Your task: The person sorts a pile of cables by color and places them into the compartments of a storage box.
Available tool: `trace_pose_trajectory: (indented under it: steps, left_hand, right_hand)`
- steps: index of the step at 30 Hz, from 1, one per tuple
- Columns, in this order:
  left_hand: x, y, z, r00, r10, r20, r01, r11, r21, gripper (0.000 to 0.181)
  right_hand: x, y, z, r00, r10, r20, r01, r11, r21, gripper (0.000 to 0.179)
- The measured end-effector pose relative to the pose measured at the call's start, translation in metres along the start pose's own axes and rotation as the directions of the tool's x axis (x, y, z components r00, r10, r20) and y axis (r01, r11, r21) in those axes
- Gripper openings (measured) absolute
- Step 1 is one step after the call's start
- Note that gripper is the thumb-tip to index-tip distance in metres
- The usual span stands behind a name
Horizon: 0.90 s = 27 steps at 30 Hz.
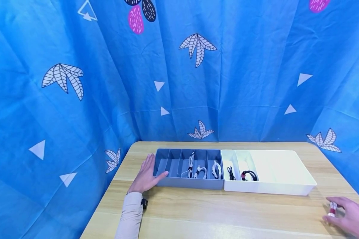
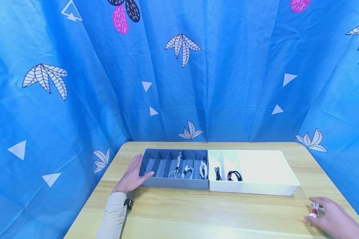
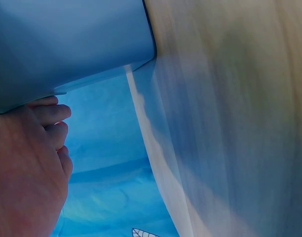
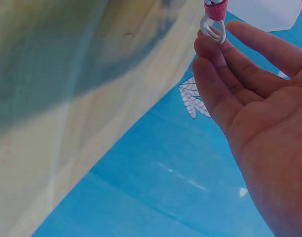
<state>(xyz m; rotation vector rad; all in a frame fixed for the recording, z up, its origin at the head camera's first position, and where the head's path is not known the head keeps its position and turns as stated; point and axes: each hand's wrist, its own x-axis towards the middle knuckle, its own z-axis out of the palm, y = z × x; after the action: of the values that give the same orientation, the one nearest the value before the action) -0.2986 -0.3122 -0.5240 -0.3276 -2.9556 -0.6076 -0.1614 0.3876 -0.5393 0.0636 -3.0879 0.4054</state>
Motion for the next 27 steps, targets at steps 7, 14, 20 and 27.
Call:
trace_pose_trajectory:
  steps: [7, 14, 20, 27]
  left_hand:
    - [0.0, 0.001, -0.001, 1.0, -0.004, 0.004, 0.005, 1.0, -0.011, 0.11]
    - [0.002, 0.0, -0.001, 1.0, 0.004, -0.001, -0.004, 1.0, -0.003, 0.109]
    - [0.002, 0.0, -0.001, 1.0, -0.001, 0.0, 0.001, 1.0, -0.008, 0.109]
    - [0.0, 0.001, -0.001, 1.0, 0.0, 0.008, 0.0, 1.0, -0.017, 0.109]
  right_hand:
    - [0.001, -0.013, -0.011, 0.997, -0.052, -0.056, 0.052, 0.999, -0.001, 0.078]
    - [0.002, -0.024, -0.016, 0.993, -0.074, -0.091, 0.074, 0.997, 0.003, 0.077]
    - [0.004, -0.032, -0.009, 0.999, -0.044, -0.008, 0.045, 0.998, 0.041, 0.082]
    - [0.003, -0.027, 0.005, 0.998, -0.06, -0.006, 0.06, 0.998, 0.027, 0.079]
